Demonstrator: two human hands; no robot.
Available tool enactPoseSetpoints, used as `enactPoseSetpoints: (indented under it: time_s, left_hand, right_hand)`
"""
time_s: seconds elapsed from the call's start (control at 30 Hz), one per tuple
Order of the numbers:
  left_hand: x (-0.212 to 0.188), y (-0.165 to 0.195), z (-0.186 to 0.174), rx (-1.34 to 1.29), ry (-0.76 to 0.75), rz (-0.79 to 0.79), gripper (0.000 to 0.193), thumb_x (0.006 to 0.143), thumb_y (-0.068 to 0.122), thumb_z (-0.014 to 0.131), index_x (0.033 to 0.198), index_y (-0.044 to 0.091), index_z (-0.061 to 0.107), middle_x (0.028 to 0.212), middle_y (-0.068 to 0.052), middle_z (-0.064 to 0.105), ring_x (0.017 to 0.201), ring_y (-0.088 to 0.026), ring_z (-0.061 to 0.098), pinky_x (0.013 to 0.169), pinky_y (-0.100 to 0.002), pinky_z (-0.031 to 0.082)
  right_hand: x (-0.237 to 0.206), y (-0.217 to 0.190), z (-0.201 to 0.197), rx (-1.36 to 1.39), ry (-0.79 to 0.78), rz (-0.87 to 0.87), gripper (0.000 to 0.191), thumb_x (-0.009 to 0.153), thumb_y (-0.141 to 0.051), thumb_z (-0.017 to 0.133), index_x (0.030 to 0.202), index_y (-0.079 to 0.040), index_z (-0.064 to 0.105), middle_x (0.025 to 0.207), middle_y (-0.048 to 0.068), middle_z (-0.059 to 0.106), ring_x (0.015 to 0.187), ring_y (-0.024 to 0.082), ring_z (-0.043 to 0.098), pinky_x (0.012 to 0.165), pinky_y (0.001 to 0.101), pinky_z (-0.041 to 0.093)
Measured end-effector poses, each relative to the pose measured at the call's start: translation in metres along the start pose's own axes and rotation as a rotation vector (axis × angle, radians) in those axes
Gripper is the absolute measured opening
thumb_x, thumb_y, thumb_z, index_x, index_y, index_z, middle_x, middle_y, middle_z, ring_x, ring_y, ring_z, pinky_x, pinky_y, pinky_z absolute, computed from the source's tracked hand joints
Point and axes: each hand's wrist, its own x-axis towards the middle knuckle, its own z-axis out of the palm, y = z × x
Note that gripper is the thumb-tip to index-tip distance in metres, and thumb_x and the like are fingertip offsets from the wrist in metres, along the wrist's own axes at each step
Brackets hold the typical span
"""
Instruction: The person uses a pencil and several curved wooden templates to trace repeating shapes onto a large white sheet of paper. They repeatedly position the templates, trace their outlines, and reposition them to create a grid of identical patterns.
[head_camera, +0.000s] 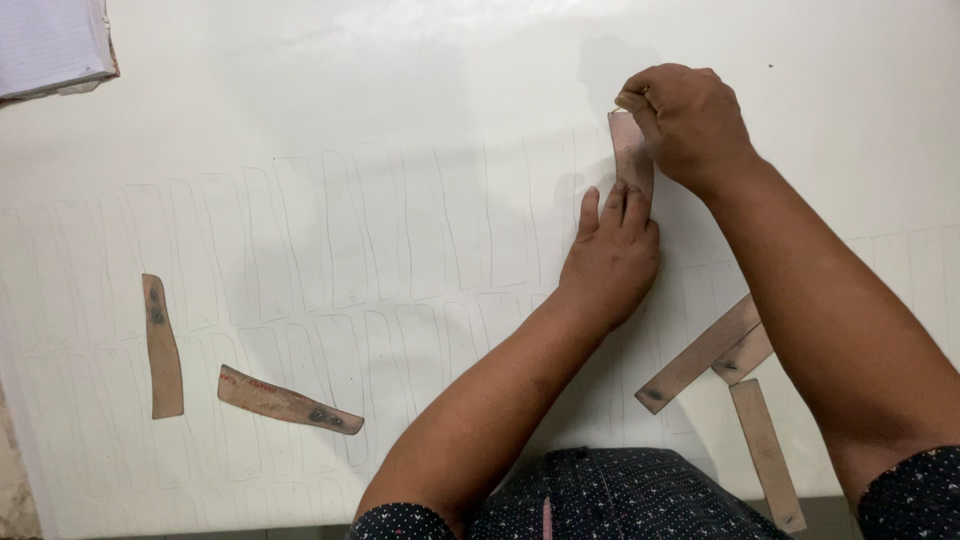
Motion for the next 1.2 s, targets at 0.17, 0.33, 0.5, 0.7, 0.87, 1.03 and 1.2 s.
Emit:
enactPoseSetpoints:
  time_s: [0.17, 0.33, 0.5, 0.7, 0.87, 1.03, 1.2]
  left_hand:
    - [0.0, -0.006, -0.002, -0.092, -0.091, -0.037, 0.018, 0.096, 0.006, 0.05, 0.106, 0.001, 0.065, 0.146, -0.02, 0.049, 0.147, -0.032, 0.043, 0.124, -0.057, 0.02]
    - [0.001, -0.012, -0.004, -0.139, -0.063, -0.062, 0.024, 0.097, 0.008, 0.049, 0.117, 0.003, 0.062, 0.151, -0.016, 0.046, 0.146, -0.026, 0.041, 0.122, -0.06, 0.02]
    - [0.002, -0.02, -0.012, -0.226, -0.141, -0.101, 0.028, 0.096, 0.017, 0.058, 0.122, 0.008, 0.06, 0.153, -0.01, 0.043, 0.147, -0.022, 0.039, 0.121, -0.063, 0.018]
    - [0.004, -0.02, -0.016, -0.206, -0.183, -0.114, 0.042, 0.09, 0.023, 0.068, 0.13, 0.014, 0.056, 0.153, -0.005, 0.042, 0.145, -0.018, 0.039, 0.122, -0.062, 0.017]
    - [0.004, -0.022, -0.016, -0.217, -0.219, -0.132, 0.057, 0.088, 0.026, 0.073, 0.138, 0.01, 0.051, 0.153, -0.002, 0.041, 0.143, -0.016, 0.04, 0.119, -0.061, 0.021]
    - [0.007, -0.024, -0.019, -0.221, -0.169, -0.112, 0.066, 0.08, 0.025, 0.078, 0.139, 0.01, 0.052, 0.154, -0.002, 0.041, 0.142, -0.016, 0.04, 0.119, -0.06, 0.021]
    - [0.013, -0.027, -0.03, -0.205, -0.245, -0.11, 0.05, 0.078, 0.023, 0.08, 0.123, 0.013, 0.061, 0.158, -0.001, 0.038, 0.149, -0.017, 0.032, 0.123, -0.057, 0.014]
  right_hand:
    - [-0.013, 0.017, -0.013, -0.113, 0.011, 0.057, 0.018, 0.111, -0.019, 0.069, 0.107, -0.002, 0.075, 0.098, 0.014, 0.075, 0.081, 0.028, 0.071, 0.073, 0.0386, 0.056]
    - [-0.032, 0.022, -0.011, -0.026, 0.05, 0.122, 0.019, 0.111, -0.02, 0.068, 0.108, -0.003, 0.075, 0.099, 0.013, 0.075, 0.085, 0.028, 0.071, 0.075, 0.0375, 0.056]
    - [-0.08, 0.006, -0.014, 0.051, 0.034, 0.212, 0.021, 0.11, -0.021, 0.065, 0.108, -0.003, 0.074, 0.097, 0.012, 0.074, 0.083, 0.025, 0.072, 0.076, 0.0365, 0.057]
    - [-0.153, -0.027, -0.018, 0.011, -0.065, 0.194, 0.021, 0.104, -0.025, 0.065, 0.104, -0.005, 0.073, 0.098, 0.011, 0.075, 0.09, 0.027, 0.071, 0.079, 0.0382, 0.057]
    - [-0.18, -0.037, -0.014, 0.042, -0.093, 0.264, 0.02, 0.101, -0.025, 0.065, 0.102, -0.007, 0.073, 0.095, 0.009, 0.075, 0.091, 0.028, 0.071, 0.08, 0.0393, 0.058]
    - [-0.185, -0.036, -0.001, 0.043, -0.017, 0.112, 0.018, 0.102, -0.023, 0.066, 0.103, -0.006, 0.072, 0.097, 0.01, 0.075, 0.102, 0.03, 0.072, 0.099, 0.0431, 0.057]
    - [-0.187, -0.038, 0.003, 0.091, -0.032, 0.087, 0.017, 0.101, -0.022, 0.066, 0.106, -0.006, 0.072, 0.099, 0.01, 0.075, 0.102, 0.03, 0.073, 0.106, 0.0441, 0.055]
